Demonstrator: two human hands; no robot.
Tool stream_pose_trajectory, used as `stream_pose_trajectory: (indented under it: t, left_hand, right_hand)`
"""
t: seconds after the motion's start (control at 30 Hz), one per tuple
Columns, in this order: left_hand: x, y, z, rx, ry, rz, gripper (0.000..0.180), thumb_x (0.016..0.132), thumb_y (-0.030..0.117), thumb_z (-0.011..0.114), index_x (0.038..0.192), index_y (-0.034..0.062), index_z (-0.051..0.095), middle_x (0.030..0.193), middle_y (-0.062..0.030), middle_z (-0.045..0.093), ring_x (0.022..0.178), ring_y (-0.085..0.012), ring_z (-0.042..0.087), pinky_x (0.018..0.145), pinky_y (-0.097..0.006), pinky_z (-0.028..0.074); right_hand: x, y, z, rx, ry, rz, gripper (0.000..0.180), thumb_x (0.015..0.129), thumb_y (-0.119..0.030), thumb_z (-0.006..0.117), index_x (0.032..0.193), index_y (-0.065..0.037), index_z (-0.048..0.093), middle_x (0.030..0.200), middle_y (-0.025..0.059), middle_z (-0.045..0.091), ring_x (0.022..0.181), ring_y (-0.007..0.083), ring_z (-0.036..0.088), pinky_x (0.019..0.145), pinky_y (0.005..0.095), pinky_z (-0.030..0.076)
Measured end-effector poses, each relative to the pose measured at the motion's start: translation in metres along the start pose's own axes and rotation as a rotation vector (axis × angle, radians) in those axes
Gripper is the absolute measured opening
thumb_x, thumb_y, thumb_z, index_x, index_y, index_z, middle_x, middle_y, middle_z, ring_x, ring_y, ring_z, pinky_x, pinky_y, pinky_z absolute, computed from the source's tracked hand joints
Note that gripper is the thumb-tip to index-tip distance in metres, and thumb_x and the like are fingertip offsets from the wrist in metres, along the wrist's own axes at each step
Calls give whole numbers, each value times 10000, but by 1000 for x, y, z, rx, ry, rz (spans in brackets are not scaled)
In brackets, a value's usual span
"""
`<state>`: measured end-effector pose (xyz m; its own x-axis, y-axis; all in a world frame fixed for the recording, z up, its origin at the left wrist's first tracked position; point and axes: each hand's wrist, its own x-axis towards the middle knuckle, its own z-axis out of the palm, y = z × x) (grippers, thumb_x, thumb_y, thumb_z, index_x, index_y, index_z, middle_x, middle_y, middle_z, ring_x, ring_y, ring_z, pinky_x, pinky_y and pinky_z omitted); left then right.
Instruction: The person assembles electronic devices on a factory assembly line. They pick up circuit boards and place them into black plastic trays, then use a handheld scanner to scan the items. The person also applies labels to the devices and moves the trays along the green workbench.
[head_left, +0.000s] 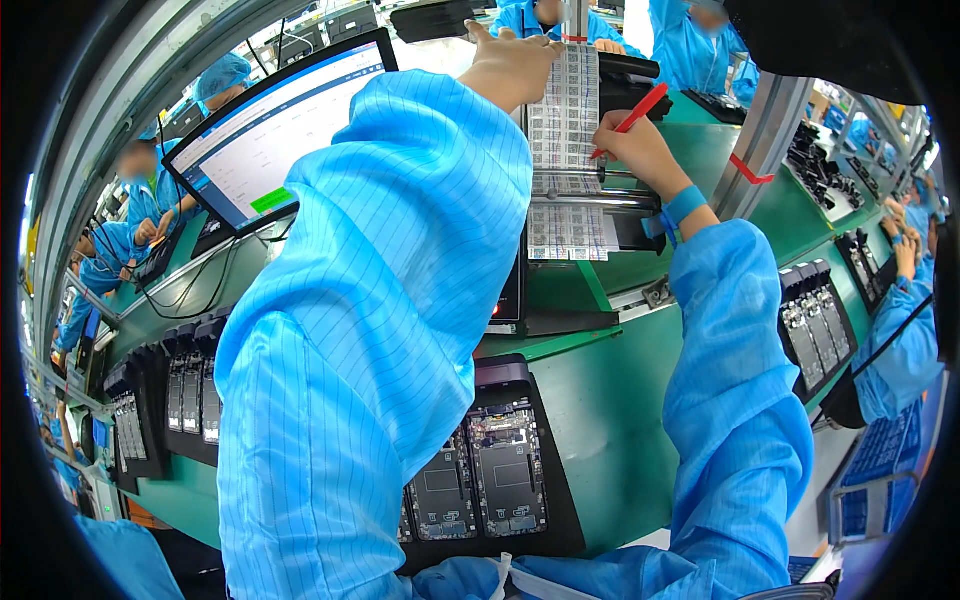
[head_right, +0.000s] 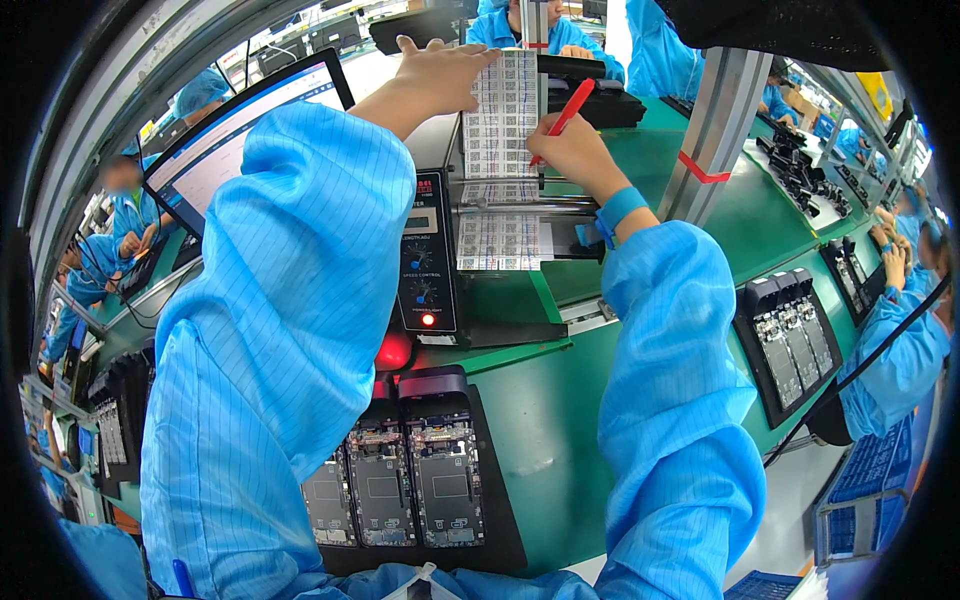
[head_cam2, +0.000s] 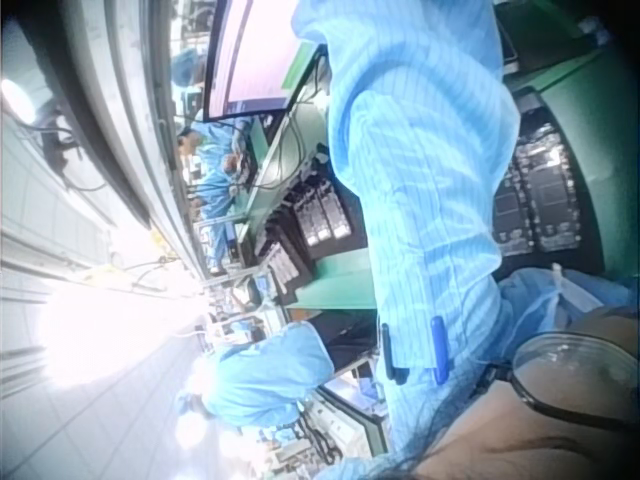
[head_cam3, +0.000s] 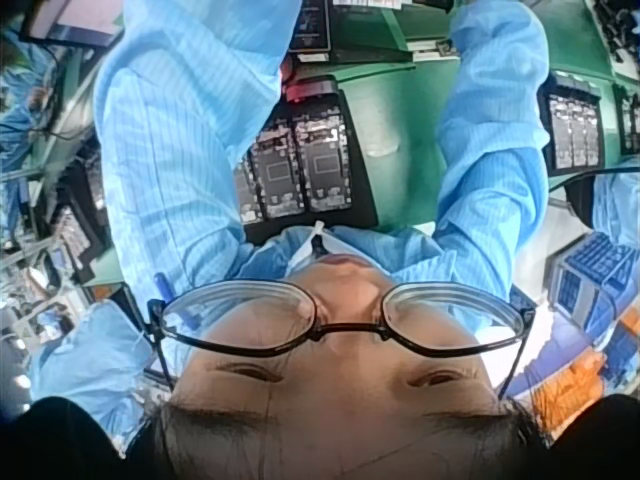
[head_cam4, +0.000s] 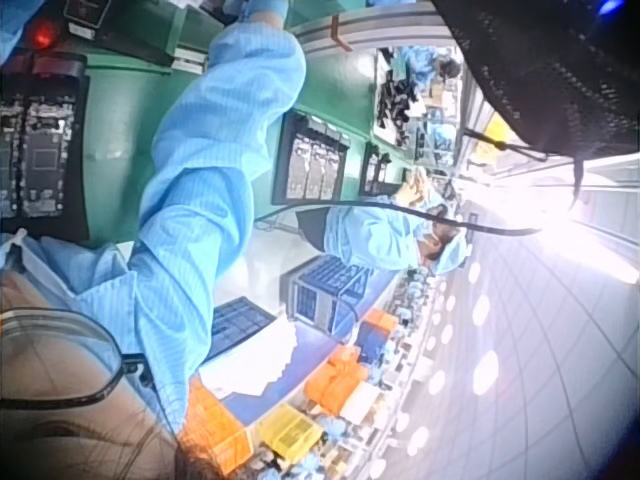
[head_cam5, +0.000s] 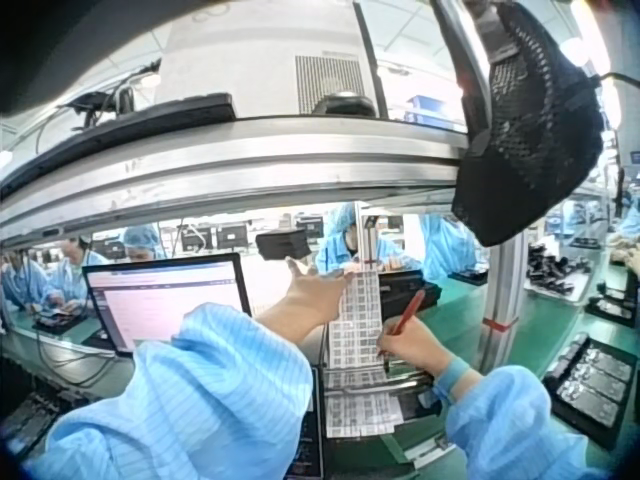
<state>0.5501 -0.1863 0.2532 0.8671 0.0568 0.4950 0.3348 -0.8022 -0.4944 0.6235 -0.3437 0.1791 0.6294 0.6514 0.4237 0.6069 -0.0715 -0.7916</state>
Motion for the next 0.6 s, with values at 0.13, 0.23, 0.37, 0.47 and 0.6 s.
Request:
stream_pose_trajectory:
  t: [0.13,0.23,0.37,0.47,0.6]
  left_hand:
    - [0,0,2,13,5,-8,709,662,270,690,1286,297,353,1318,47,382,1156,-241,420,949,-666,166]
    - [0,0,0,-1,-7,-7,709,663,266,689,1287,293,353,1319,46,380,1157,-241,419,948,-667,165]
    - [0,0,-1,-4,1,-4,705,667,264,686,1288,292,352,1319,43,381,1159,-245,418,947,-669,166]
    - [0,0,1,-6,10,-4,703,671,266,685,1289,293,351,1318,41,382,1158,-248,418,947,-669,166]
    - [0,0,1,-2,2,-7,696,679,269,682,1290,292,349,1317,42,383,1159,-251,417,946,-670,166]
  right_hand:
    - [1,0,2,-15,22,0,161,659,-149,561,638,10,577,615,83,596,569,144,570,554,267,452]
    - [2,2,3,-17,54,-2,160,664,-149,565,644,9,578,622,87,601,581,149,580,562,270,457]
    - [9,7,0,-46,105,-51,170,673,-160,572,657,9,579,622,82,602,593,154,586,579,267,456]
    - [12,4,-1,-66,143,-80,184,684,-180,578,674,4,582,624,79,604,602,161,586,596,271,452]
    - [18,-1,-3,-122,207,-90,198,694,-206,586,698,-7,590,635,83,603,621,170,584,613,281,446]
